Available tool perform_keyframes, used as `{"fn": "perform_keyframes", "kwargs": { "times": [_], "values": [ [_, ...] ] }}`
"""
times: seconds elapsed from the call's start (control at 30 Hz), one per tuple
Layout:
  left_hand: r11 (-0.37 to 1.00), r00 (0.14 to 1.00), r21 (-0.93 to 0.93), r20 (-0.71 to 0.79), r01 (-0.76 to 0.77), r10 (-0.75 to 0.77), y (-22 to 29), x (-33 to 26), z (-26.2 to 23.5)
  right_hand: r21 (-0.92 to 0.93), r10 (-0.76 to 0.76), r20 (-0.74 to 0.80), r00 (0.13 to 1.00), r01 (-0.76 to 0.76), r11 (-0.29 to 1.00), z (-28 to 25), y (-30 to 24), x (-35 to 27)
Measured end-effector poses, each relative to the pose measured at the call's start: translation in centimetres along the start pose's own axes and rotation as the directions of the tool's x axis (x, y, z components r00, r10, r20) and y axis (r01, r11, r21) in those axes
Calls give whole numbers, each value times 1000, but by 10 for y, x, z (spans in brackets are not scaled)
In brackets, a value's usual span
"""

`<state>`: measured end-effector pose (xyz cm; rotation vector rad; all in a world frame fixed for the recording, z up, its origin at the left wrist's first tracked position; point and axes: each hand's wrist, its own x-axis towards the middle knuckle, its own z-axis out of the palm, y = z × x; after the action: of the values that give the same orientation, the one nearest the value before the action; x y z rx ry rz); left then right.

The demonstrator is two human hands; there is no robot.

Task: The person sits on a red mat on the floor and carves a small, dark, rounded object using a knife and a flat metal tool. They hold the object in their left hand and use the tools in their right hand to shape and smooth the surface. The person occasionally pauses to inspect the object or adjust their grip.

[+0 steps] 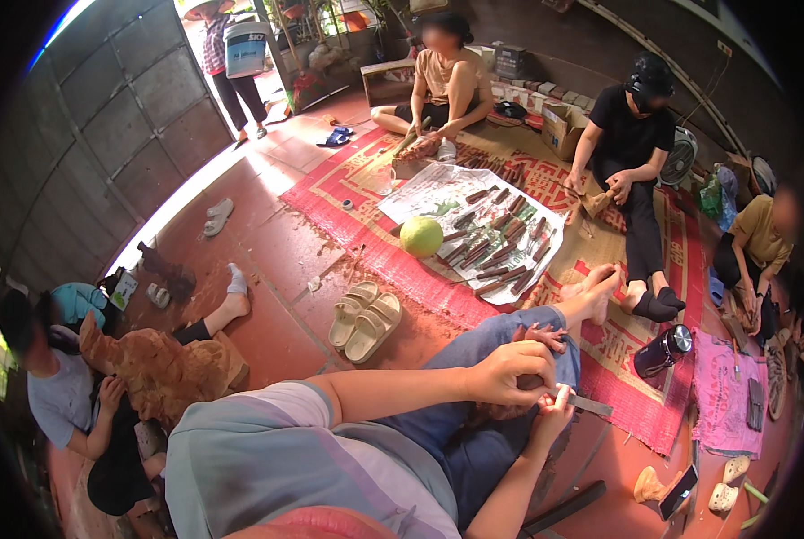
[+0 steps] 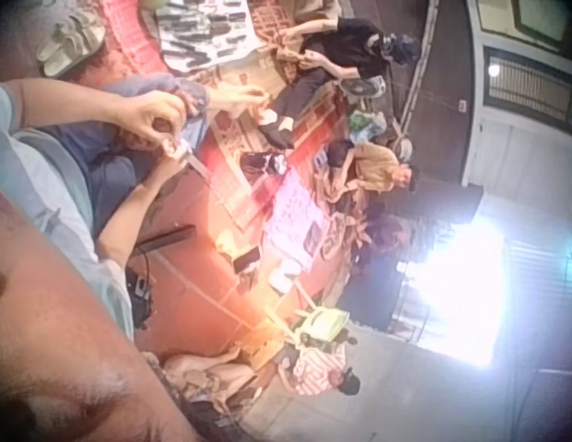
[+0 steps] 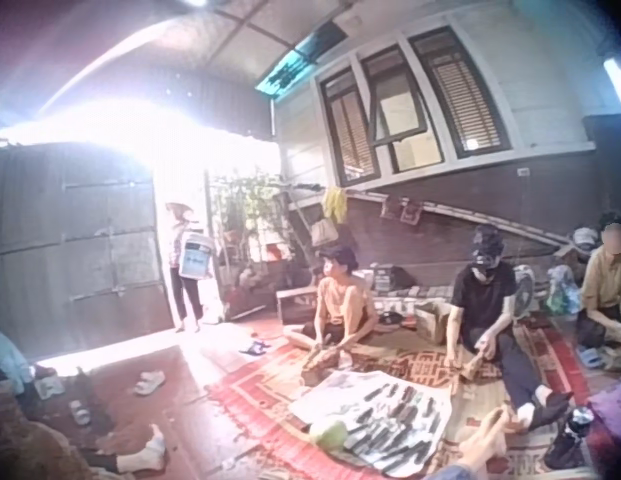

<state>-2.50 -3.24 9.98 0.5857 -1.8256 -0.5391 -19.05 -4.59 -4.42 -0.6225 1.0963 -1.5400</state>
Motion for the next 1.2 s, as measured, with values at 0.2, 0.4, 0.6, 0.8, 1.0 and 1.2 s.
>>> {"fn": "perform_keyframes", "kwargs": {
  "times": [0.2,0.4,0.6,0.8,1.0,1.2],
  "values": [
    [997,997,-17,-3,-74,74,-2,1,0,38,31,22,999,-32,999,-5,-3,1],
    [999,996,-33,-86,31,-34,2,-3,4,72,31,47,998,-35,997,-4,2,2],
    [981,987,-141,-70,134,-145,-6,-6,8,102,44,84,995,-52,993,-13,6,8],
    [989,991,-77,-29,130,-133,-1,-17,4,87,36,90,995,-44,995,-13,5,7],
    [956,997,286,6,-70,71,-1,-61,9,76,30,93,995,-37,996,-16,7,8],
    [881,974,468,163,66,-159,16,-102,7,39,-22,115,993,18,999,-27,16,17]
  ]
}}
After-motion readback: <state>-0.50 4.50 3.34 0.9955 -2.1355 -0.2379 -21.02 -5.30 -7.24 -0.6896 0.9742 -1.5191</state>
